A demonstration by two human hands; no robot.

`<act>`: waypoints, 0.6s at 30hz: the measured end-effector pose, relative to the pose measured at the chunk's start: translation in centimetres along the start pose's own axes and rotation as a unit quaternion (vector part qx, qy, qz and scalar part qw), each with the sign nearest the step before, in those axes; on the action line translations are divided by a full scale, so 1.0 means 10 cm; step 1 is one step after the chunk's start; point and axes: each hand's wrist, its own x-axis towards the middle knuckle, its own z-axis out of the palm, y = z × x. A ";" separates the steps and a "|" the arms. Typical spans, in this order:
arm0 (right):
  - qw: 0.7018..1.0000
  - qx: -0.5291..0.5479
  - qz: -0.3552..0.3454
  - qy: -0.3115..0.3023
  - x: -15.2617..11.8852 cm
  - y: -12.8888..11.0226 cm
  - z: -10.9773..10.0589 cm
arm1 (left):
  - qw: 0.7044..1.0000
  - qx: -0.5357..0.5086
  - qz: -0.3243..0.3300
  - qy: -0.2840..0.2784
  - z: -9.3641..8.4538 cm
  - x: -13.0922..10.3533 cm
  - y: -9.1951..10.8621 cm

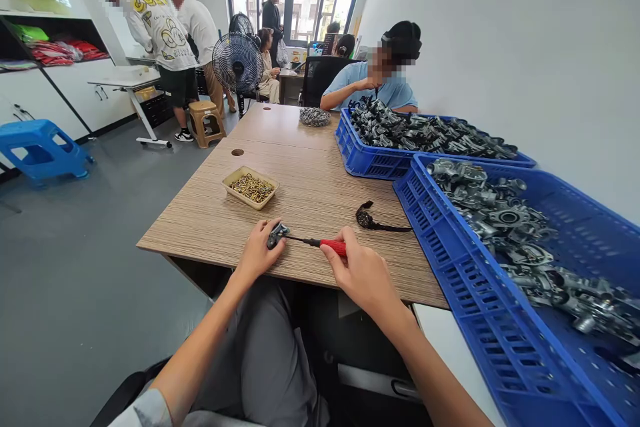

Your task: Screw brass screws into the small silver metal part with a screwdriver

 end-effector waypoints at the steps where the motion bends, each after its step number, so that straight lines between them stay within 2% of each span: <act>1: 1.000 -0.013 0.011 0.002 0.01 -0.01 0.01 | 1.000 0.000 0.000 0.000 0.00 0.00 0.00; 4: 1.000 0.003 0.004 -0.003 0.00 -0.01 -0.01 | 1.000 0.000 0.002 0.002 0.00 0.00 0.00; 10: 0.985 0.126 -0.110 -0.032 -0.02 0.06 -0.04 | 1.000 0.003 0.002 0.003 0.00 0.00 0.00; 12: 0.989 0.106 -0.101 -0.005 0.00 0.07 0.01 | 1.000 0.002 0.003 0.004 0.00 0.00 0.00; 15: 0.999 0.020 -0.033 0.036 0.03 0.05 0.08 | 1.000 0.001 0.006 0.006 0.00 0.01 0.00; 18: 0.999 -0.005 -0.011 0.031 0.03 0.03 0.08 | 1.000 0.003 0.007 0.006 0.00 0.01 0.00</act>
